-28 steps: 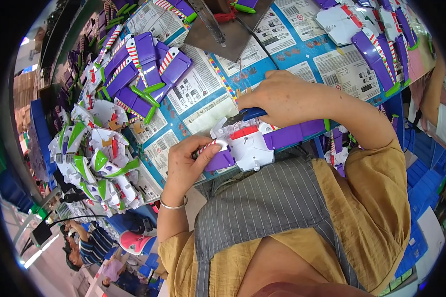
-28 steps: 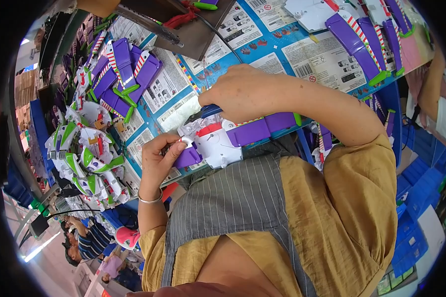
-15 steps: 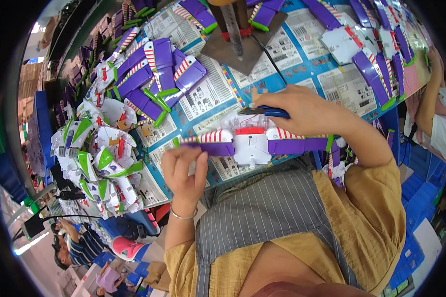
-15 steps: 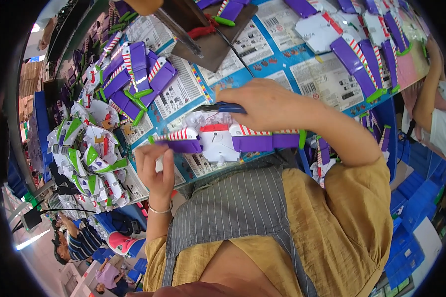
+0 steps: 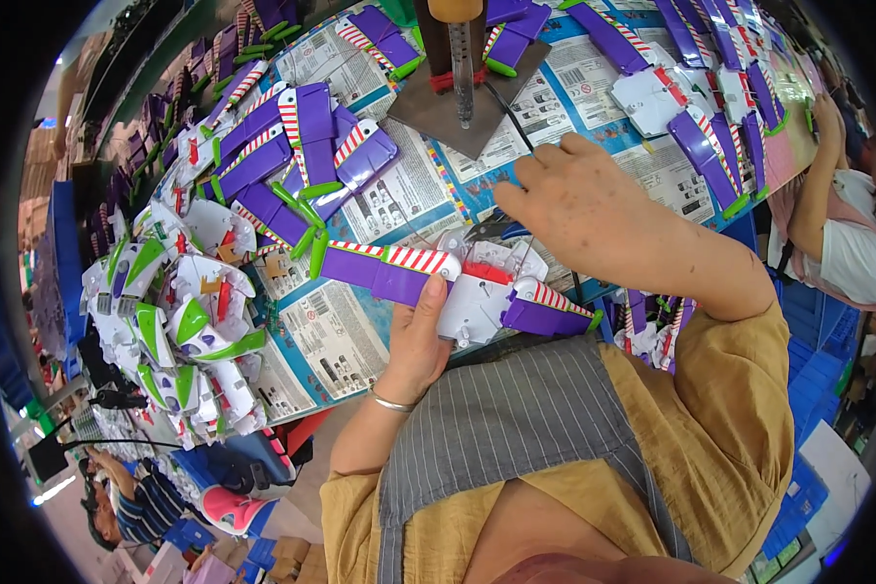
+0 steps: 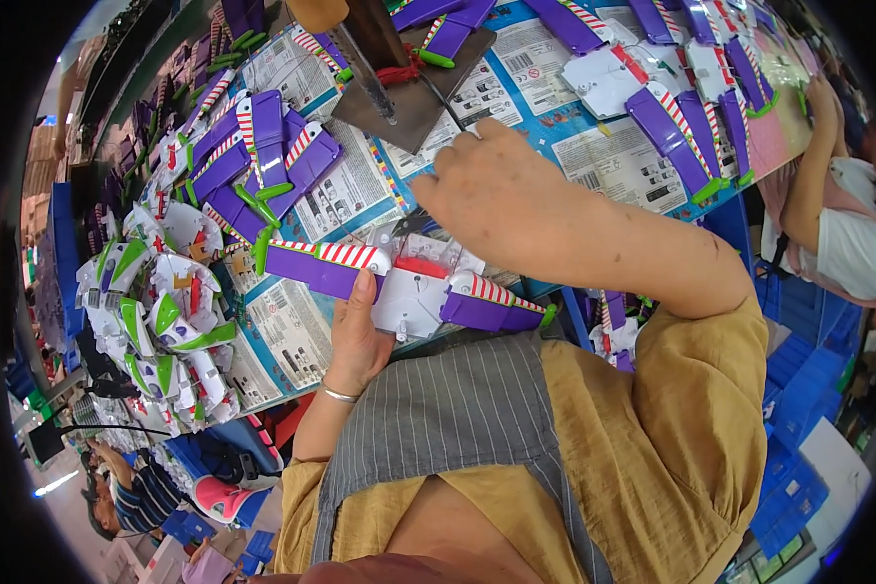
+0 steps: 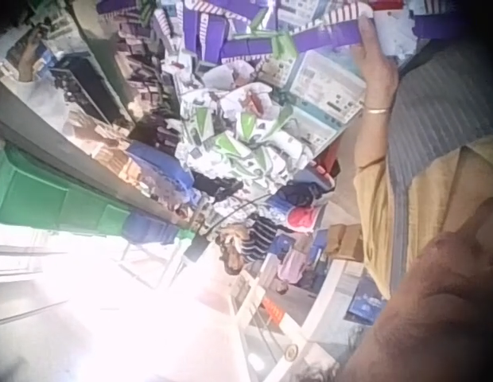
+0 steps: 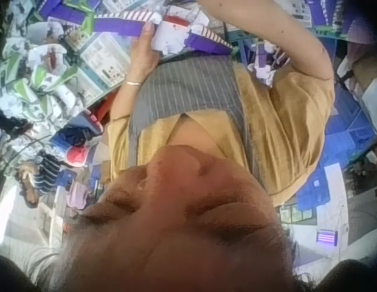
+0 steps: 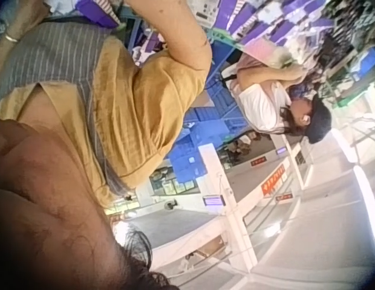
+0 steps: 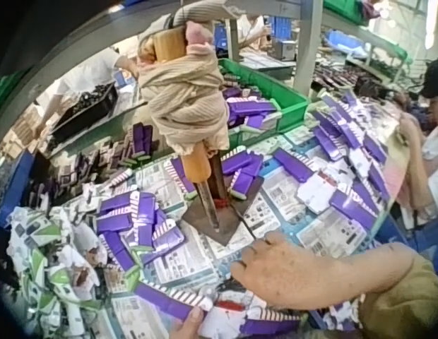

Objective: The person assembles toy wing units by attaching plastic wing sections to base plates and trimming pieces using pliers.

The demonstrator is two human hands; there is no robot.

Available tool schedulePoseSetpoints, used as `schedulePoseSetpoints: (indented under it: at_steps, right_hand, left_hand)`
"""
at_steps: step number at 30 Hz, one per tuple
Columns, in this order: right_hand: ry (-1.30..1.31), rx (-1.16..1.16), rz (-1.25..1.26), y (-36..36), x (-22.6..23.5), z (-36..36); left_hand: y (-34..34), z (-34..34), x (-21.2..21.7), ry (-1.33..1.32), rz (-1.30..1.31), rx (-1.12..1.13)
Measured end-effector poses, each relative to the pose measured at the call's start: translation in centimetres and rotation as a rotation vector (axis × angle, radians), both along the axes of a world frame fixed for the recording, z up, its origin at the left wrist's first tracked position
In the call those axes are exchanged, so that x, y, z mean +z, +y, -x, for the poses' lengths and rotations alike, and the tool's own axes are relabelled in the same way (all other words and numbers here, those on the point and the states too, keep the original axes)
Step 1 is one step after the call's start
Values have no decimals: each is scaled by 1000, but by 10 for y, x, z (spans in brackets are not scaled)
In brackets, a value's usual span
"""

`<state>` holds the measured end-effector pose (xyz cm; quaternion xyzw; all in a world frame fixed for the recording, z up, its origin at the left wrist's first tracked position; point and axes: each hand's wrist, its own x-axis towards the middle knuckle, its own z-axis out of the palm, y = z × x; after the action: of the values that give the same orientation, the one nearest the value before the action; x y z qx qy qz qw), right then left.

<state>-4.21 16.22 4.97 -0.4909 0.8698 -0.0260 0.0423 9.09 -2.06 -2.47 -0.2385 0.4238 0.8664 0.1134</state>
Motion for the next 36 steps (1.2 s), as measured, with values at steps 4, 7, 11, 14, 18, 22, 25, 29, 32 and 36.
schedulePoseSetpoints:
  at_steps: [4, 7, 11, 14, 18, 22, 25, 29, 32, 36]
  right_hand:
    - [23, 49, -76, -7, -1, 2]
    - [-47, 96, -192, -9, 6, 7]
    - [-182, 91, -48, -2, -5, 20]
    - [-251, 41, 63, 8, -27, 27]
    - [-240, -89, 78, 7, -34, 35]
    - [-248, -199, 120, 8, -40, 46]
    - [-299, -249, 31, 11, -33, 54]
    - [-429, -283, 54, 18, -40, 64]
    - [-526, -280, 59, 20, -38, 72]
    - [-536, -290, 79, 22, -42, 74]
  left_hand:
    - [0, 2, 0, -1, -21, -32]
    - [-1, 2, 0, 13, -11, -36]
    - [-2, 13, 10, -39, -24, 16]
    - [0, 28, 12, 33, 13, -7]
    - [1, 55, 15, -69, -152, 77]
    - [3, 78, 17, -93, -247, 107]
    - [1, 90, 14, -74, -245, 103]
    - [3, 100, 17, -49, -226, 72]
    - [4, 105, 24, -34, -213, 25]
    - [6, 108, 25, -31, -228, 19]
